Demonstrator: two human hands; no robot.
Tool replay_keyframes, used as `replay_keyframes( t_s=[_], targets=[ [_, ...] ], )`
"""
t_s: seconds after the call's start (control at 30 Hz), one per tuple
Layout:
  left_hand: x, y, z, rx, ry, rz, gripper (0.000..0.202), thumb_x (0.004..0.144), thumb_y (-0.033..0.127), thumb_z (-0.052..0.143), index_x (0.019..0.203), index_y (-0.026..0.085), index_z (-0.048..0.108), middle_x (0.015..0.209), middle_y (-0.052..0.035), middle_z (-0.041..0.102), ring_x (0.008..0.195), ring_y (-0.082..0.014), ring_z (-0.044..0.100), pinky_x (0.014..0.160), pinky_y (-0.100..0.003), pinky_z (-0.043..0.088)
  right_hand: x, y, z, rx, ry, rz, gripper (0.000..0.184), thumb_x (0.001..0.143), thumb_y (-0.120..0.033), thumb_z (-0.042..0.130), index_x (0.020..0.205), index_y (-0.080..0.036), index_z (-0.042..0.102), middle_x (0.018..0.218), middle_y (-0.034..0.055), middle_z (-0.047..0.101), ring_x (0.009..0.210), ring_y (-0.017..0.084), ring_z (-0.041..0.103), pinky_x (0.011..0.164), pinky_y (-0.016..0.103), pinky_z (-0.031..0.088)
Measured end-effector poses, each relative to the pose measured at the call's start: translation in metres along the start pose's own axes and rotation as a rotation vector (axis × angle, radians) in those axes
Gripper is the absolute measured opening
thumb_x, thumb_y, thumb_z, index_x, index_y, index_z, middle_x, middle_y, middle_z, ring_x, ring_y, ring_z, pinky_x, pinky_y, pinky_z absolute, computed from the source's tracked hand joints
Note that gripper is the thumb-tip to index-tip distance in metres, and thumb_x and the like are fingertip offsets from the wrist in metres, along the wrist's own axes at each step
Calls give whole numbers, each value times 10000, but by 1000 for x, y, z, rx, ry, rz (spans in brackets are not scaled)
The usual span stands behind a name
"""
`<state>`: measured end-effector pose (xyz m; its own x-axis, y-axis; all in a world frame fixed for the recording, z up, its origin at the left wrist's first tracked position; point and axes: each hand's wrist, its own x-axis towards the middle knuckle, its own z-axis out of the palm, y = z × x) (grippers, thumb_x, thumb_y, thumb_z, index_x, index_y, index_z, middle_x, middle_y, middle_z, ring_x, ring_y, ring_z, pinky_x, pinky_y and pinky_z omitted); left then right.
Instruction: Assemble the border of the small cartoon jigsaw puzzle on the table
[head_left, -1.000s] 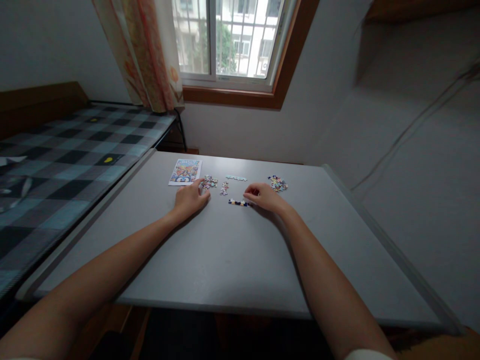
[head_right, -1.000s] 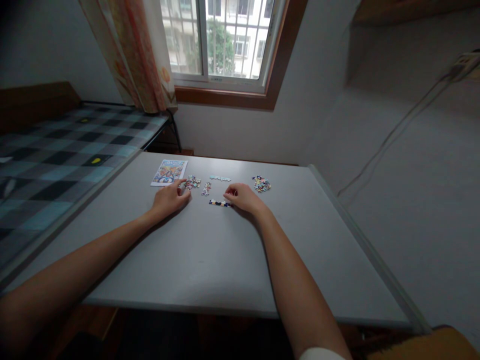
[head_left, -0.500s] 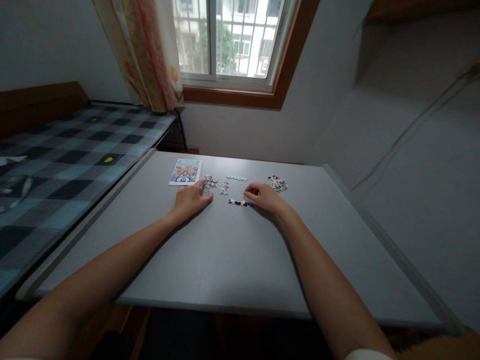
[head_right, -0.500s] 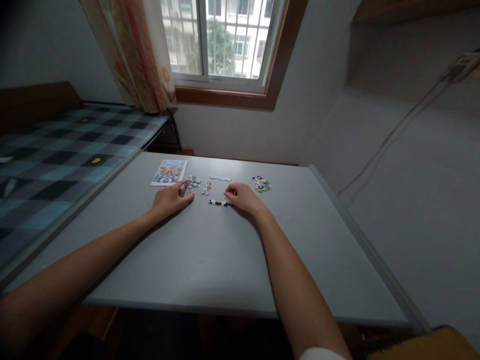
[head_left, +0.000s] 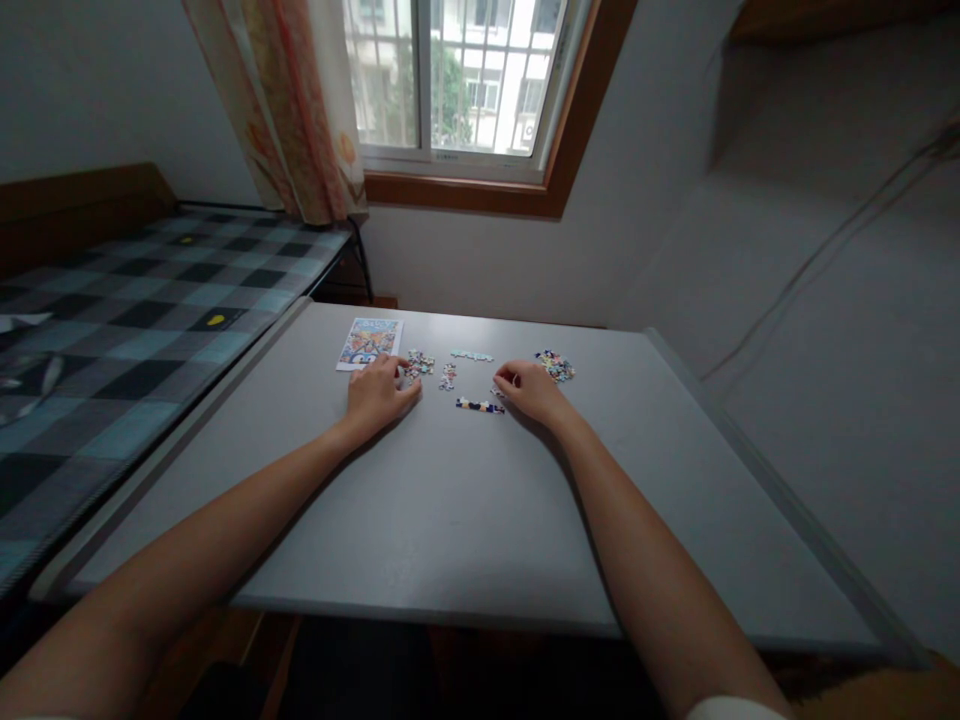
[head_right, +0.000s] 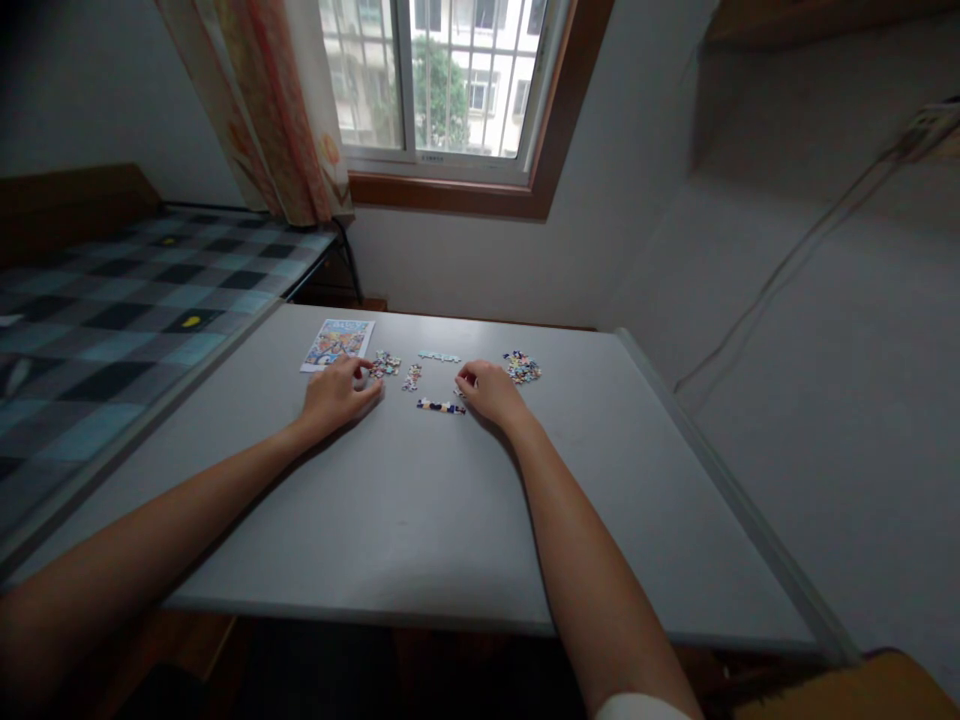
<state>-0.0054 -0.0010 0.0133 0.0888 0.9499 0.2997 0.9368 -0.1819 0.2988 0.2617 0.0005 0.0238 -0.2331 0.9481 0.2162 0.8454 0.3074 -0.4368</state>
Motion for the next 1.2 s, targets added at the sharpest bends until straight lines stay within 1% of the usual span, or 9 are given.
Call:
replay_keyframes(
  t_s=[0.1,0.27,0.4,0.5,0.57,0.73,0.93,1.07,1.2],
  targets=[
    [0,0,1,54,10,9,381,853,443,537,1097,191,686,1090,-93,644,934,-253,616,833,-363,410,0,1,2,-5,10,-12,147,847,-192,564,834,-139,699,793,61,676,702,137,553,675,241,378],
    [-2,0,0,130,17,53,361,874,460,496,1001,215,728,1046,-89,652,942,-272,596,850,-405,375,0,1,2,-10,16,-31,140,848,-190,570,830,-142,700,798,61,675,704,138,550,679,245,382],
    [-1,-7,-3,153,36,92,283,863,373,507,899,205,732,1027,-98,660,976,-289,580,885,-443,342,0,0,1,-18,15,-27,144,848,-183,565,830,-140,701,797,62,673,699,139,546,680,248,384],
    [3,-14,-4,109,38,97,256,837,261,508,953,210,730,1030,-98,656,984,-280,581,885,-438,340,-1,0,0,-15,17,-30,146,851,-182,561,828,-142,700,796,59,669,696,137,543,678,246,384],
    [6,-18,-4,79,4,119,273,819,243,522,993,222,731,1043,-93,650,995,-276,579,877,-430,350,-1,0,0,-19,17,-30,144,852,-182,565,828,-141,701,800,60,668,699,137,542,683,247,383],
    [7,-20,-3,40,-17,113,232,798,302,567,924,226,748,1023,-79,646,993,-278,577,895,-442,358,-1,-1,0,-28,17,-29,141,851,-178,568,825,-142,701,799,58,662,690,134,528,680,250,377],
    [8,-21,0,14,-20,122,257,791,326,572,959,237,745,1025,-72,634,1017,-279,571,902,-444,375,-1,-1,0,-32,31,-43,140,848,-174,570,810,-143,701,794,58,653,694,136,529,692,254,381],
    [11,-23,2,-31,-40,140,266,804,344,563,981,256,741,1001,-60,629,996,-257,573,893,-412,393,-1,-1,0,-32,27,-38,141,850,-179,567,817,-147,700,798,54,650,687,133,526,691,253,380],
    [12,-23,3,-37,-47,136,244,810,360,575,954,255,742,991,-56,627,988,-257,572,891,-405,400,-2,-1,0,-40,21,-37,150,851,-179,558,819,-145,700,796,53,648,682,131,525,691,252,380]
  ],
)
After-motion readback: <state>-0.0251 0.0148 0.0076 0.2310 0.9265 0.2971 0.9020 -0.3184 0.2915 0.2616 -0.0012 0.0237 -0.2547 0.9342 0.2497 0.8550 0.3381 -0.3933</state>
